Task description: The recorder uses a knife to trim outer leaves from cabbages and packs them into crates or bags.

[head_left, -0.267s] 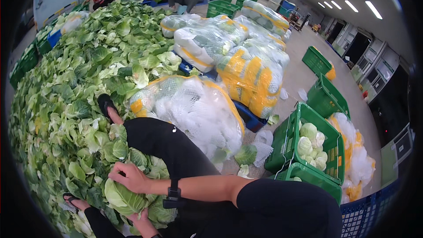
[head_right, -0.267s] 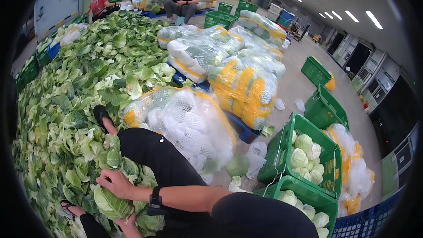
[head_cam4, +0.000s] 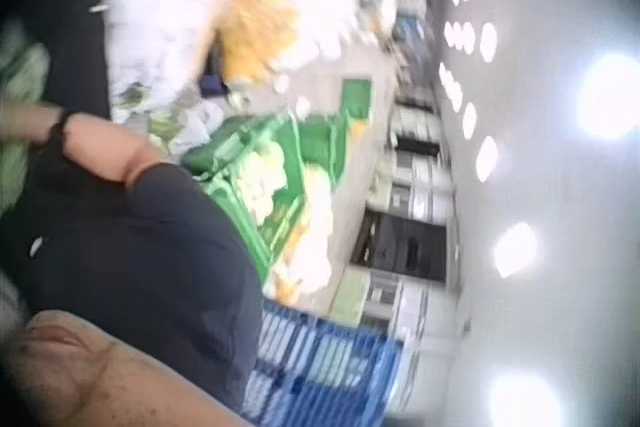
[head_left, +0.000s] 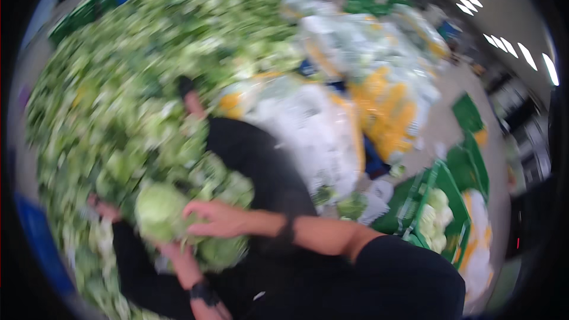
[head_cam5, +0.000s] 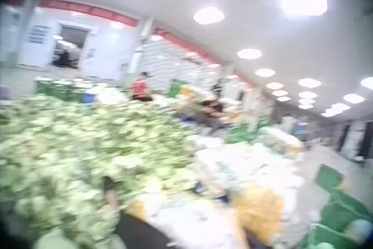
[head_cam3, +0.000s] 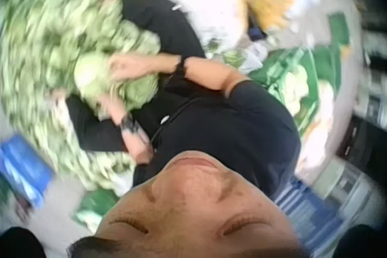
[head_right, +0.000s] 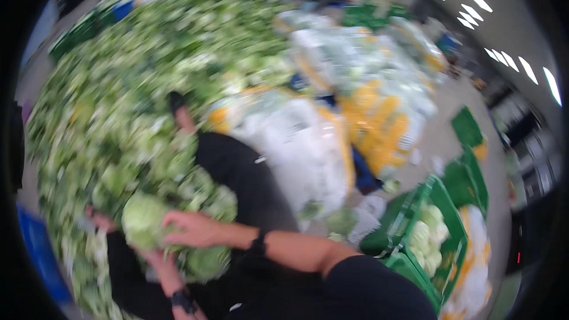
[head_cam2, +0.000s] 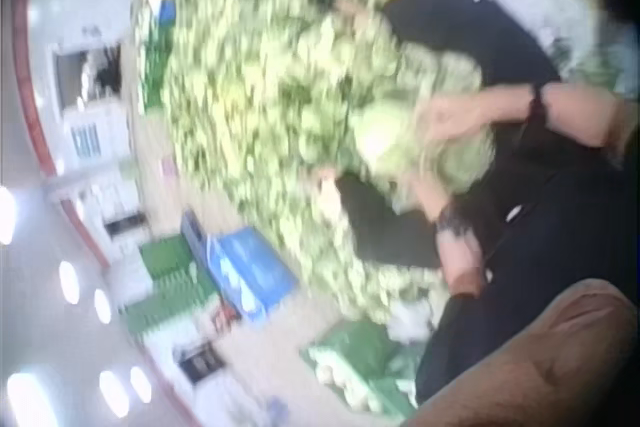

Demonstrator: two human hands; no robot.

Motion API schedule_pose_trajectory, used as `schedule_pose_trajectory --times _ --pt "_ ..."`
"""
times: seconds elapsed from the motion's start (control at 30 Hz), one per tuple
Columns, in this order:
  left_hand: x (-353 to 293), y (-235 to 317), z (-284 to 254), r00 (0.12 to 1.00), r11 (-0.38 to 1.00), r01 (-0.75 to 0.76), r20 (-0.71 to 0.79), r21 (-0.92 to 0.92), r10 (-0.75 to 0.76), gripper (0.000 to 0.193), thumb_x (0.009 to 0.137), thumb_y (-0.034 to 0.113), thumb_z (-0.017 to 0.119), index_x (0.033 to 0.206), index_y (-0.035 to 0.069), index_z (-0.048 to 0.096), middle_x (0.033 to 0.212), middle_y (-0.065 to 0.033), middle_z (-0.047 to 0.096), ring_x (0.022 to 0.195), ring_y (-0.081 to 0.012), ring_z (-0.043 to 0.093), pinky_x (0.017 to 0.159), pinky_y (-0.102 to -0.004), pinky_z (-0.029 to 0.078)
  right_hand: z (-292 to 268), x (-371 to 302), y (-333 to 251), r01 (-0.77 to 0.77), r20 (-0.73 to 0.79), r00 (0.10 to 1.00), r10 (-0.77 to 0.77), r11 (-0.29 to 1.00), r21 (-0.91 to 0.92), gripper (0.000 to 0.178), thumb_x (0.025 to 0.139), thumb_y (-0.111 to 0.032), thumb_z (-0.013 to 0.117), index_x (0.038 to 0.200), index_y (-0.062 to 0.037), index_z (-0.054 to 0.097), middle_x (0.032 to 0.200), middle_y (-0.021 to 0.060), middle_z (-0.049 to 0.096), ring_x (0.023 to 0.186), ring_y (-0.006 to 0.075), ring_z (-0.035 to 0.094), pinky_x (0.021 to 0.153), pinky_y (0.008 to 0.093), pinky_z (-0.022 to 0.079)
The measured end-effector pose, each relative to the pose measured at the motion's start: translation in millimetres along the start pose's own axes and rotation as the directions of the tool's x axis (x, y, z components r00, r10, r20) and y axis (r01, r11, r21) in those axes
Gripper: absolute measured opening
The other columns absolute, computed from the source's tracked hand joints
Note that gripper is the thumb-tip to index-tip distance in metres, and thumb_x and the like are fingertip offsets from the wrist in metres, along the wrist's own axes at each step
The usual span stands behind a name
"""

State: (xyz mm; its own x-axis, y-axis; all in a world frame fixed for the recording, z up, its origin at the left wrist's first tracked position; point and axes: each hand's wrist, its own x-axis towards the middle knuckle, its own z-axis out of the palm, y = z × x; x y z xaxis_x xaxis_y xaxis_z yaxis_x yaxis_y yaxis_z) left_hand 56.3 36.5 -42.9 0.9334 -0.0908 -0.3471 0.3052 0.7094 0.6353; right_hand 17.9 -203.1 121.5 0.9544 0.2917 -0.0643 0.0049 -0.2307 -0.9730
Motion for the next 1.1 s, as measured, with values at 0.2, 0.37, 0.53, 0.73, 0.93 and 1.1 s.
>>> schedule_pose_trajectory --times 0.2,0.37,0.53,0.73,0.93,1.1 --pt "6.5 1.9 86.1 0.985 0.986 0.084 0.164 -0.147 -0.059 0.082 0.096 0.072 0.039 0.15 0.01 0.043 0.149 -0.0124 0.05 0.133 -0.0318 0.052 0.111 -0.0501 0.043 -16.3 11.7 5.1 0.207 -0.07 0.96 -0.271 0.857 -0.471 0.107 0.073 -0.046 0.086 0.156 -0.0066 0.032 0.158 0.0239 0.029 0.145 0.0426 0.033 0.117 0.0477 0.032" --pt "-7.4 13.0 79.6 0.954 0.949 0.205 0.265 -0.237 -0.14 0.083 0.093 0.076 0.042 0.148 0.013 0.045 0.144 -0.0107 0.055 0.126 -0.0313 0.058 0.103 -0.049 0.05 9.7 21.8 14.6 0.218 -0.263 0.874 -0.408 0.814 -0.539 0.082 0.075 -0.037 0.086 0.141 -0.0035 0.05 0.142 0.0217 0.05 0.128 0.0395 0.051 0.107 0.0451 0.043" --pt "-3.6 11.4 79.2 0.97 0.949 0.192 0.196 -0.249 -0.145 0.082 0.094 0.074 0.043 0.145 0.011 0.048 0.139 -0.0115 0.058 0.123 -0.0301 0.06 0.099 -0.0478 0.053 19.2 28.3 6.1 0.168 -0.374 0.831 -0.412 0.826 -0.538 0.06 0.069 -0.03 0.09 0.114 -0.0016 0.061 0.114 0.0163 0.059 0.103 0.0336 0.062 0.088 0.04 0.052" --pt "1.5 0.8 70.9 0.998 0.978 0.046 0.046 -0.205 -0.037 0.07 0.099 0.062 0.043 0.142 0.007 0.05 0.138 -0.0145 0.058 0.124 -0.0335 0.059 0.103 -0.0514 0.05 30.9 29.9 11.8 0.089 -0.246 0.905 -0.347 0.721 -0.688 0.057 0.066 -0.043 0.088 0.097 -0.0046 0.059 0.097 0.0137 0.06 0.088 0.0339 0.063 0.072 0.0417 0.053" --pt "18.4 5.7 65.2 0.996 0.911 0.075 0.069 -0.405 -0.051 0.074 0.095 0.068 0.039 0.143 0.013 0.051 0.139 -0.0114 0.058 0.124 -0.0375 0.057 0.098 -0.0604 0.05 63.8 3.3 39.7 0.354 0.197 0.926 -0.322 0.56 -0.749 0.041 0.074 -0.035 0.08 0.093 -0.0062 0.057 0.079 0.0107 0.062 0.074 0.0339 0.064 0.064 0.0477 0.05" --pt "13.0 37.9 69.6 0.989 0.878 0.125 0.131 -0.462 -0.072 0.083 0.089 0.076 0.043 0.15 0.02 0.043 0.149 -0.0111 0.05 0.128 -0.0391 0.053 0.094 -0.0692 0.048 45.1 -7.6 29.8 0.062 0.369 0.917 0.152 0.859 -0.509 0.069 0.079 -0.04 0.078 0.132 -0.0024 0.056 0.127 0.0235 0.061 0.121 0.0397 0.058 0.1 0.048 0.047"
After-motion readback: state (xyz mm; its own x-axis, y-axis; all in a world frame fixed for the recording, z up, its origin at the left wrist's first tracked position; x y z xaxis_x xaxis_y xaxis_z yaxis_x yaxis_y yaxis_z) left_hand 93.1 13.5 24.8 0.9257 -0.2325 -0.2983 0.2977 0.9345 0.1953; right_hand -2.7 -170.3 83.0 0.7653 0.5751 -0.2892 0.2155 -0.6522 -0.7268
